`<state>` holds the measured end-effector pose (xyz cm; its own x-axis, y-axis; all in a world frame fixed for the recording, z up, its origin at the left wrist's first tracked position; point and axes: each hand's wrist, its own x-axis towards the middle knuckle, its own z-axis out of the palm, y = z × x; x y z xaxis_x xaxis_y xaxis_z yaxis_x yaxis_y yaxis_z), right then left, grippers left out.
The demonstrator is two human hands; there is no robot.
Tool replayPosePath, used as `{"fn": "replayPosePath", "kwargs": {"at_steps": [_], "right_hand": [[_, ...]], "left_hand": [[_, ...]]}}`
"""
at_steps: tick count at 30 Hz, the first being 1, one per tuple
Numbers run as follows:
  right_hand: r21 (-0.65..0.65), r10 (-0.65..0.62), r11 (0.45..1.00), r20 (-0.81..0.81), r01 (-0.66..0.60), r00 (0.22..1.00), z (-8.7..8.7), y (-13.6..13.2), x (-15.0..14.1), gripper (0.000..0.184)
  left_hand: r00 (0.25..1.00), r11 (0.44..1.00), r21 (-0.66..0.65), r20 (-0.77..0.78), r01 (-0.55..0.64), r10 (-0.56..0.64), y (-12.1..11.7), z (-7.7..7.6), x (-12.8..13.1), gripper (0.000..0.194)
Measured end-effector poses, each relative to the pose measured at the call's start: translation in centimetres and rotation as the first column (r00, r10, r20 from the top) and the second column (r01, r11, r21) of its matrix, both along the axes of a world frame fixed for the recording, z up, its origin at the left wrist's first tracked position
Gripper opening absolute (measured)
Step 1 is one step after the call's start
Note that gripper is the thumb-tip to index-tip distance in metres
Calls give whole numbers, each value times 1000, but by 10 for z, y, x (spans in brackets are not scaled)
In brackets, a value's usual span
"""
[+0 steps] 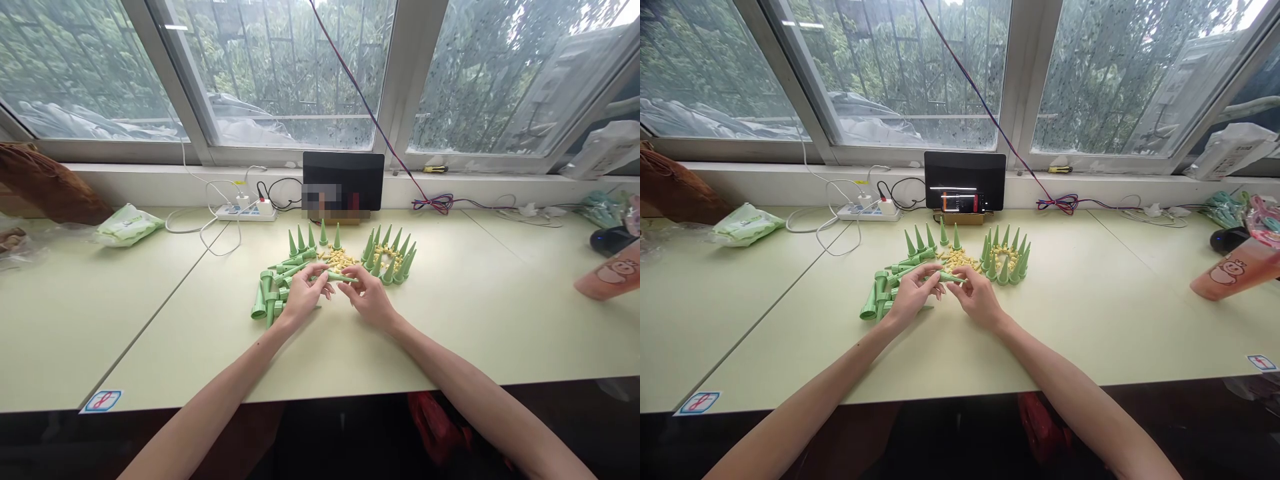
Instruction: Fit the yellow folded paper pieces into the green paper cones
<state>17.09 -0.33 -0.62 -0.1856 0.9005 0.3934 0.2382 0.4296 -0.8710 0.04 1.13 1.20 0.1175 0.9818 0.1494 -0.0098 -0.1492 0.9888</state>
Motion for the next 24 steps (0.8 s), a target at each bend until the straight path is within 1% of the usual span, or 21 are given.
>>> {"fn": "replayPosePath", "kwargs": {"at_steps": [4, 7, 10, 14, 16, 20, 24], "right_hand": [[-5, -34, 999, -56, 34, 998, 2, 1, 0, 27], [11, -84, 996, -95, 86, 992, 4, 1, 1, 28], [24, -119, 992, -114, 122, 986, 5, 3, 3, 29], [9, -133, 991, -70, 134, 989, 3, 7, 6, 32], [2, -121, 993, -25, 121, 992, 2, 8, 7, 33], [-8, -101, 995, 32, 101, 994, 1, 11, 7, 36], [-9, -69, 998, 46, 69, 997, 1, 10, 8, 38]], "left_hand": [[992, 1000, 13, -125, 17, -15, -2, 1, -1, 31], [969, 997, 58, -247, 45, -30, -3, -2, -2, 31], [916, 982, 155, -399, 105, -35, -3, -6, -2, 29], [831, 945, 270, -557, 182, -1, -4, -10, -1, 29], [806, 939, 280, -592, 202, 3, -5, -11, -1, 28], [783, 935, 274, -622, 224, -5, -7, -10, -1, 25], [783, 925, 297, -622, 237, -1, -7, -9, -1, 20]]}}
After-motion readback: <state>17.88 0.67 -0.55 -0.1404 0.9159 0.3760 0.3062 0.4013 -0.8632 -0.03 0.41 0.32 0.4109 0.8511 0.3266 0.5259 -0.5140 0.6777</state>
